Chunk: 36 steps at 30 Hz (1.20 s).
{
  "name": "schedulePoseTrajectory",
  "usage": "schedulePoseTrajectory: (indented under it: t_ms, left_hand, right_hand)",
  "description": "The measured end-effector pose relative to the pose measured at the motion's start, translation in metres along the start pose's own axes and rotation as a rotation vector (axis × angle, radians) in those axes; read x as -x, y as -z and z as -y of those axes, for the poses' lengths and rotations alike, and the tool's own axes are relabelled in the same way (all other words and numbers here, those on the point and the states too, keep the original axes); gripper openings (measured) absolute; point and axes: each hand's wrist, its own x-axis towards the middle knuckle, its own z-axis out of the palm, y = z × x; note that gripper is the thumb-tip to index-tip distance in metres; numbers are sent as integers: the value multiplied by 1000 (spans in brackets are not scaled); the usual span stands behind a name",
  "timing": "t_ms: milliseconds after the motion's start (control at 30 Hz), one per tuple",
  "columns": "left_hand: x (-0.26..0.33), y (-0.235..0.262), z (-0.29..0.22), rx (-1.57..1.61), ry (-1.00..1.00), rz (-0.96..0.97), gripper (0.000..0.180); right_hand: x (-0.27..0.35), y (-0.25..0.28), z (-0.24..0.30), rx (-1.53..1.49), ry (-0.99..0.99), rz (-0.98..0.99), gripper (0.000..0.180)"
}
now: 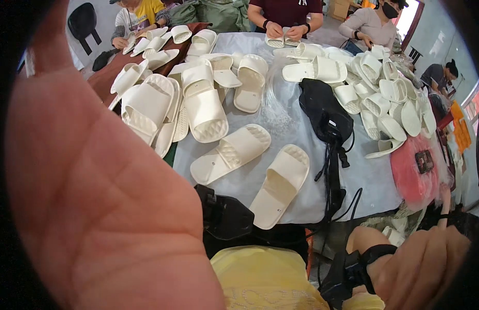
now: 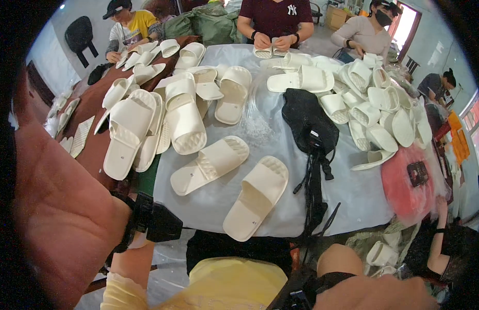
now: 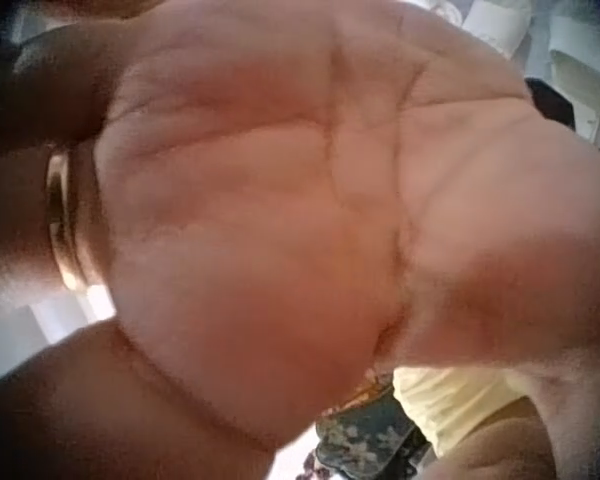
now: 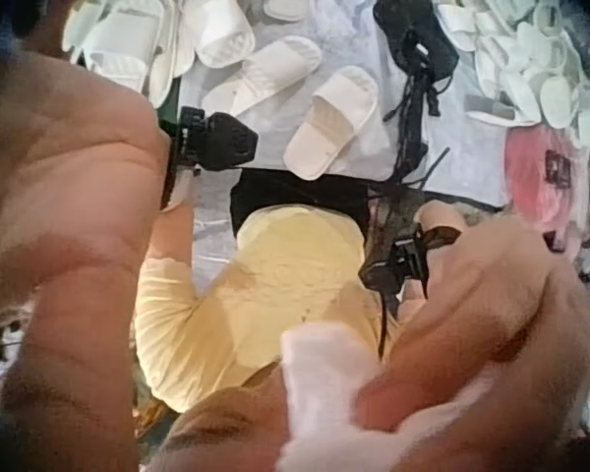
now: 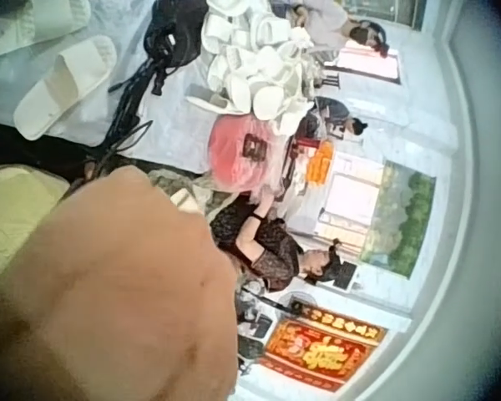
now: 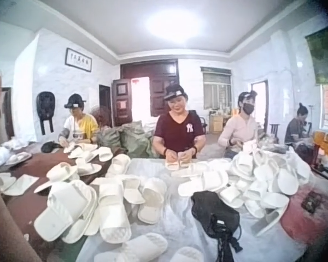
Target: Workers are manually assembling and inspecting white sandals at a table in a workshop.
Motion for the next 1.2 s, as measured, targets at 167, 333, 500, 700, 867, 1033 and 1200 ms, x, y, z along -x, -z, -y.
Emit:
schedulePoseTrajectory:
  t_ms: [167,333,500,700,867,1033,1200]
  left_hand:
    - [7,18,1,-76,-18,-47,84]
    - [7,15,-3,-106,-42,-83,83]
    - [-8,8,-14,-185,-1,-134,83]
    - [53,-38,12,67,73,-4,72]
    - [147,-56,4,155,617,776,31]
    - [187,-85,0,212,1011,1003,16]
    - [184,-116,-4,268,917,1170,16]
  right_hand:
    - [30,2,37,43,169,7,36]
    - [78,30,114,131,340,-6,38]
    - [109,59,180,161,451,-7,41]
    - [58,36,115,964,532,-539,40]
    - [142,41,174,1468,-498,-1286,43]
    - [201,17,218,1016,-1296,-1637,26]
    - [296,-22,210,788,-1844,-1100,25]
